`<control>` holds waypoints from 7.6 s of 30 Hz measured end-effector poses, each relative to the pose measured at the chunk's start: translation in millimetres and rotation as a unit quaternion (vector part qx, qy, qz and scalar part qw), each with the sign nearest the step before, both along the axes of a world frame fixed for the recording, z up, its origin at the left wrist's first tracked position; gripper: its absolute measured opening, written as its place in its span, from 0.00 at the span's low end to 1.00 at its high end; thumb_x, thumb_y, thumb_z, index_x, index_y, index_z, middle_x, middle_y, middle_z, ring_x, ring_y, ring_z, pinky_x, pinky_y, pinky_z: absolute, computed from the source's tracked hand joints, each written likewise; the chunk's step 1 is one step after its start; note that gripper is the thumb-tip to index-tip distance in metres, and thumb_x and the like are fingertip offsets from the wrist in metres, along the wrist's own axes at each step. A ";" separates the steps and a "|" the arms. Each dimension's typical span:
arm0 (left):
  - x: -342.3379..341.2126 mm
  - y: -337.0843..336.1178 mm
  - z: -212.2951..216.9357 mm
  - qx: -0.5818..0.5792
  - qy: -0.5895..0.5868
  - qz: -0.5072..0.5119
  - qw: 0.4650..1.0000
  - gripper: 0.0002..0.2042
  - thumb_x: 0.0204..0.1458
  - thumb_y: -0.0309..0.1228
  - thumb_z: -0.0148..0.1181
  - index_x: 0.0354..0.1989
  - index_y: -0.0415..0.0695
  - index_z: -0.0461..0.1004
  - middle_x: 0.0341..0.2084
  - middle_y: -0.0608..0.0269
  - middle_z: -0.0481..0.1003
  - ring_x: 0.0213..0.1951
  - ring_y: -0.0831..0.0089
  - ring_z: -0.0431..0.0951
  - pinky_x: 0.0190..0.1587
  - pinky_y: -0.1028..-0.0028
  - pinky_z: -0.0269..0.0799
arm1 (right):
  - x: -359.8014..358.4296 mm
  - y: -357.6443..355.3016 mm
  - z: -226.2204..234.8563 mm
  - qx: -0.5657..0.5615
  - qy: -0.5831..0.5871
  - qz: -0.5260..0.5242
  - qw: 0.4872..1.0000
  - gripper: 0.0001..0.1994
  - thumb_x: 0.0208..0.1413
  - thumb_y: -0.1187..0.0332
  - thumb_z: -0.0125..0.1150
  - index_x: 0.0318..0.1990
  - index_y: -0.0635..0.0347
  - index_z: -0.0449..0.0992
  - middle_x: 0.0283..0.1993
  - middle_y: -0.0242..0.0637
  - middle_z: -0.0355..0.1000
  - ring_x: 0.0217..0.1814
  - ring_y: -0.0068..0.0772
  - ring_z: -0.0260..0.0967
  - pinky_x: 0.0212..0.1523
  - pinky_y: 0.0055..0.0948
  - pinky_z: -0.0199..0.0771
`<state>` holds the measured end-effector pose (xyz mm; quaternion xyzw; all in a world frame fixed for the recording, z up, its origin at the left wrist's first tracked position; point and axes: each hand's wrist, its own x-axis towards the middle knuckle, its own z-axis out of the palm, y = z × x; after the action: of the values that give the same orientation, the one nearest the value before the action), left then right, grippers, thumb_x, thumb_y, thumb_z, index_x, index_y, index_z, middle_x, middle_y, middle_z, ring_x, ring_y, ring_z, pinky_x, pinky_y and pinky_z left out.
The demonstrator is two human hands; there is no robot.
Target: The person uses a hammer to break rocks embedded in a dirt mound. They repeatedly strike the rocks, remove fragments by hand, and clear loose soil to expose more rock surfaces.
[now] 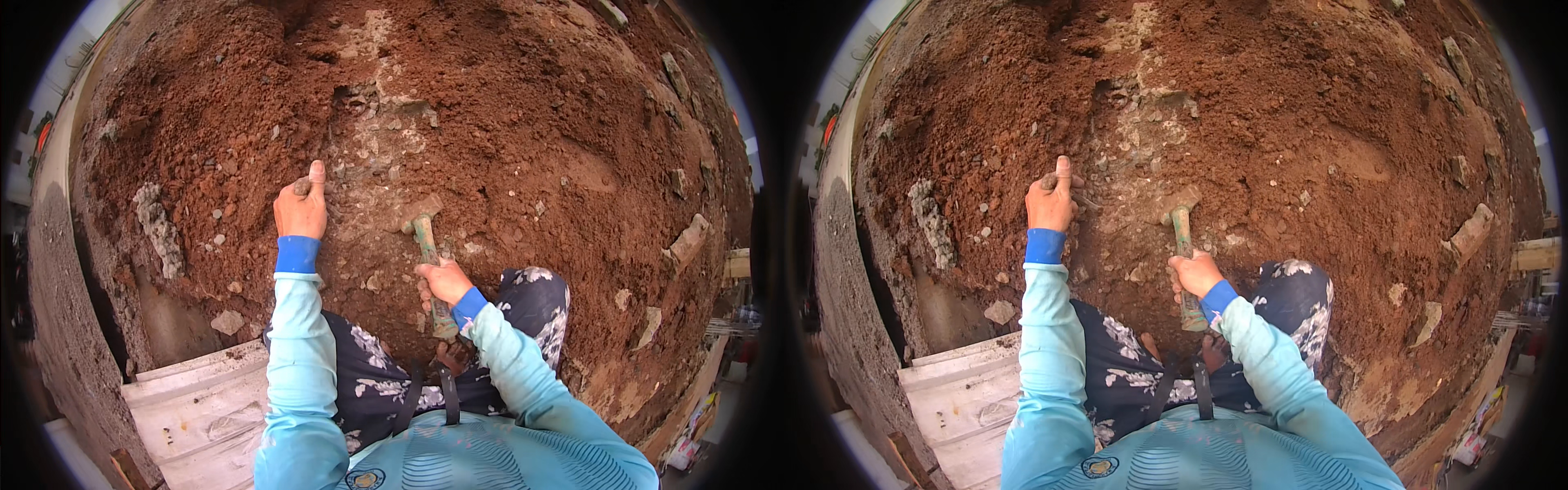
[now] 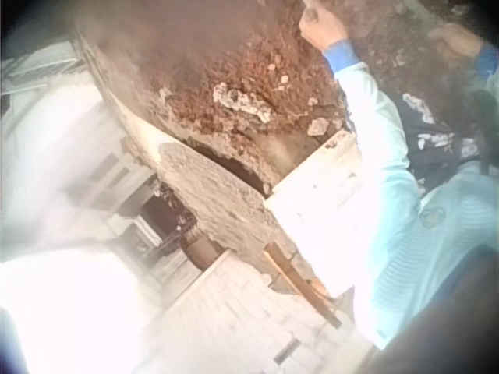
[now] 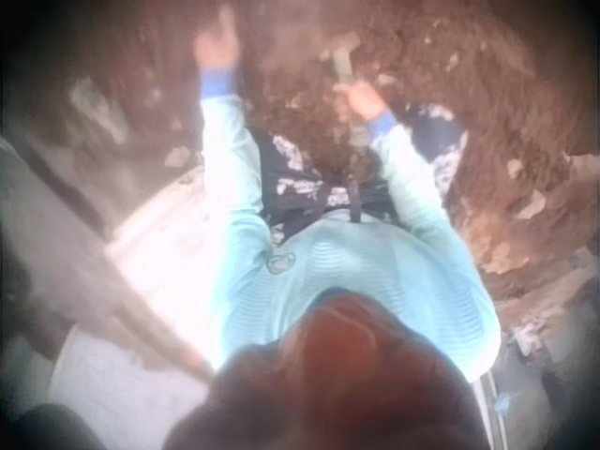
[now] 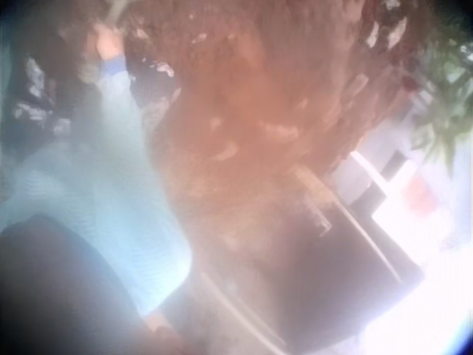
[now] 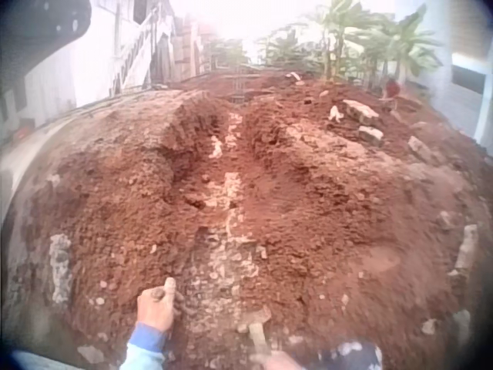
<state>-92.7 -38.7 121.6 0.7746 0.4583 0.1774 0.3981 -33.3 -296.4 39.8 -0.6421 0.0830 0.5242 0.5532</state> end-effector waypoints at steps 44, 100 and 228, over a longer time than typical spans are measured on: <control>125.6 -147.4 -123.4 0.094 -0.270 -0.009 0.958 0.16 0.56 0.36 0.61 0.25 0.38 0.64 0.23 0.46 0.68 0.31 0.44 0.70 0.34 0.54 0.65 | 15.5 -30.0 169.1 0.180 -0.455 -0.083 0.868 0.10 0.62 0.66 0.56 0.41 0.63 0.65 0.19 0.30 0.63 0.12 0.19 0.59 0.13 0.21 0.60; 115.4 -156.9 -128.1 0.071 -0.303 -0.008 0.950 0.09 0.50 0.26 0.60 0.29 0.39 0.64 0.28 0.48 0.69 0.34 0.45 0.69 0.38 0.54 0.64 | 23.5 -17.6 95.2 0.038 -0.268 -0.038 0.962 0.07 0.57 0.71 0.58 0.31 0.61 0.66 0.16 0.31 0.62 0.09 0.22 0.57 0.09 0.26 0.59; -29.1 -18.8 31.7 -0.100 -0.356 0.068 0.927 0.31 0.61 0.58 0.44 0.28 0.38 0.76 0.23 0.64 0.75 0.24 0.78 0.72 0.29 0.75 0.66 | 47.3 27.1 47.2 0.008 0.041 0.097 0.994 0.08 0.56 0.69 0.60 0.36 0.61 0.67 0.21 0.30 0.62 0.16 0.22 0.58 0.16 0.29 0.63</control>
<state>-121.8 -57.6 153.3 0.5837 0.3535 0.4214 0.5974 14.0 -269.4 87.0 -0.6207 0.0390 0.6017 0.5012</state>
